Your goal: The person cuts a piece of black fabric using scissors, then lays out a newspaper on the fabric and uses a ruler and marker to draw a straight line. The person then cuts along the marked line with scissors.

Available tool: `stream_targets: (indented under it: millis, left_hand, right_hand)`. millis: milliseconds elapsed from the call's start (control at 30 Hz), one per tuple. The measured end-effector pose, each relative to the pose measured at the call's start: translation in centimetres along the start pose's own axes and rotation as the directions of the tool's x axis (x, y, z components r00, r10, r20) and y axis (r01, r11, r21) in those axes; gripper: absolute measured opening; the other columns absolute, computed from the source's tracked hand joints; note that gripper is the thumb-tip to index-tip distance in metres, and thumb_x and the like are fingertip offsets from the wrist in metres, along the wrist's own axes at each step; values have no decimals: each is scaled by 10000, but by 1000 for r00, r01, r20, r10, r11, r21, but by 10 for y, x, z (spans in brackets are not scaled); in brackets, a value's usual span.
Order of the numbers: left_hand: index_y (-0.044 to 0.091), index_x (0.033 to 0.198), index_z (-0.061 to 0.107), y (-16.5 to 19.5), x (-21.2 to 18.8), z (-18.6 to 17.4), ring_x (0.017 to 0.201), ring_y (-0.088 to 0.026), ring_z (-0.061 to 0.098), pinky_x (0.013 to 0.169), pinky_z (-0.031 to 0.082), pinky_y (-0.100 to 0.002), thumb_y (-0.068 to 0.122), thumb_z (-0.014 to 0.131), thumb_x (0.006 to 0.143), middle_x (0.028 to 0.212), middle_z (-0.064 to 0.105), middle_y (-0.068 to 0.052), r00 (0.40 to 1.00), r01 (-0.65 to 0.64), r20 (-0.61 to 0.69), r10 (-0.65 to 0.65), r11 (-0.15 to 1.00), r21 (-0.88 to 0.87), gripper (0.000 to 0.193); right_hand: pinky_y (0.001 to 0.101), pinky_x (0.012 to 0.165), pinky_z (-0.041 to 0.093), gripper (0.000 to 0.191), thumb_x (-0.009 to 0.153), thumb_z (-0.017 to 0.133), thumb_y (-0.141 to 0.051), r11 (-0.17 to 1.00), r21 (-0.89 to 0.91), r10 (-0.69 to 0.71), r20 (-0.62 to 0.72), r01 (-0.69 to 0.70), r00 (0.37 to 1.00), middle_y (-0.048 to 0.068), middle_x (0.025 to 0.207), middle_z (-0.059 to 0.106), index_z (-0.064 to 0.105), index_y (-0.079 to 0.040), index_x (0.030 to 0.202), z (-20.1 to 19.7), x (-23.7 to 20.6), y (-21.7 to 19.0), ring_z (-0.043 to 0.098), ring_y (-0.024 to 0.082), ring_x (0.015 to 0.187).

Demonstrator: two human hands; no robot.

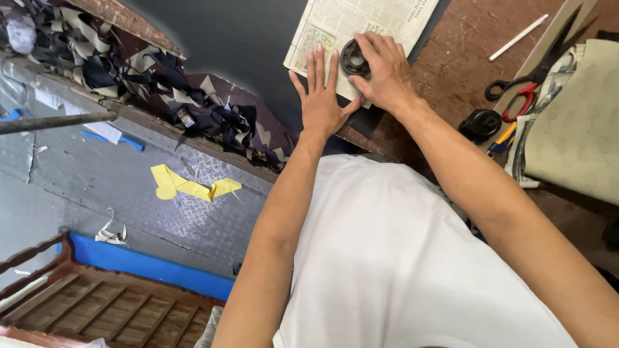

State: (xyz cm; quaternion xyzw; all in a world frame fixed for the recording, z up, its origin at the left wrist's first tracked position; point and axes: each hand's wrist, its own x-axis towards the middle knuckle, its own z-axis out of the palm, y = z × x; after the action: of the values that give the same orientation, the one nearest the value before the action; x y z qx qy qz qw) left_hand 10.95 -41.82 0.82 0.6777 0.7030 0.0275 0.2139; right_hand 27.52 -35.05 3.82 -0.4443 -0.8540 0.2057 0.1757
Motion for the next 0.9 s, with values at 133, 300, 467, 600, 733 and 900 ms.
stream_targets:
  millis: [133, 300, 467, 600, 733, 900]
  left_hand:
    - [213, 1658, 62, -2, 0, -1, 1591, -298, -95, 1238, -87, -714, 756, 692, 814, 1727, -37, -105, 1000, 6, 13, -6, 1000, -4, 1185]
    - [200, 1659, 94, -6, 0, 5, 1594, -314, -64, 1236, -71, -715, 724, 709, 822, 1725, -8, -118, 994, -34, -105, 33, 999, -9, 1163]
    - [177, 1659, 113, -4, 0, 4, 1603, -319, -37, 1233, -70, -712, 769, 685, 833, 1729, 20, -139, 996, -34, -87, 34, 999, -2, 1166]
    - [144, 1654, 99, 4, 1, -2, 1594, -327, -46, 1217, -84, -714, 814, 650, 829, 1721, 5, -170, 1000, -19, -20, 19, 999, 30, 1197]
    - [108, 1660, 88, 9, -1, -6, 1598, -343, -48, 1201, -101, -716, 817, 651, 850, 1720, -8, -200, 995, -68, -65, 69, 997, 21, 1214]
    - [97, 1666, 91, 12, -2, -7, 1604, -362, -36, 1198, -95, -710, 789, 657, 867, 1720, -12, -225, 990, -109, -90, 109, 994, 11, 1199]
  right_hand:
    - [469, 1134, 405, 876, 806, 920, -182, 999, 45, -10, -33, 11, 999, 193, 1463, 536, 466, 2, 1532, -4, -8, -1, 518, 375, 1315]
    - [487, 1153, 382, 880, 802, 898, -167, 996, 87, 35, -20, -33, 999, 198, 1477, 520, 448, -14, 1543, -1, -25, -6, 508, 383, 1325]
    - [505, 1215, 323, 888, 878, 854, -206, 988, 99, 121, -35, -117, 992, 224, 1565, 421, 372, -49, 1607, 6, -40, -6, 396, 421, 1447]
    - [533, 1263, 239, 820, 993, 771, -263, 983, 98, 158, -37, -153, 987, 239, 1637, 323, 312, -31, 1632, -1, -59, -4, 294, 434, 1522]
    - [521, 1260, 259, 711, 995, 735, -219, 960, 164, 243, -95, -226, 965, 215, 1630, 369, 390, -44, 1593, -25, -98, -6, 323, 407, 1520]
    - [464, 1149, 426, 442, 984, 702, -62, 889, 173, 457, -323, -423, 829, 156, 1437, 555, 589, -46, 1411, -64, -169, 6, 521, 375, 1334]
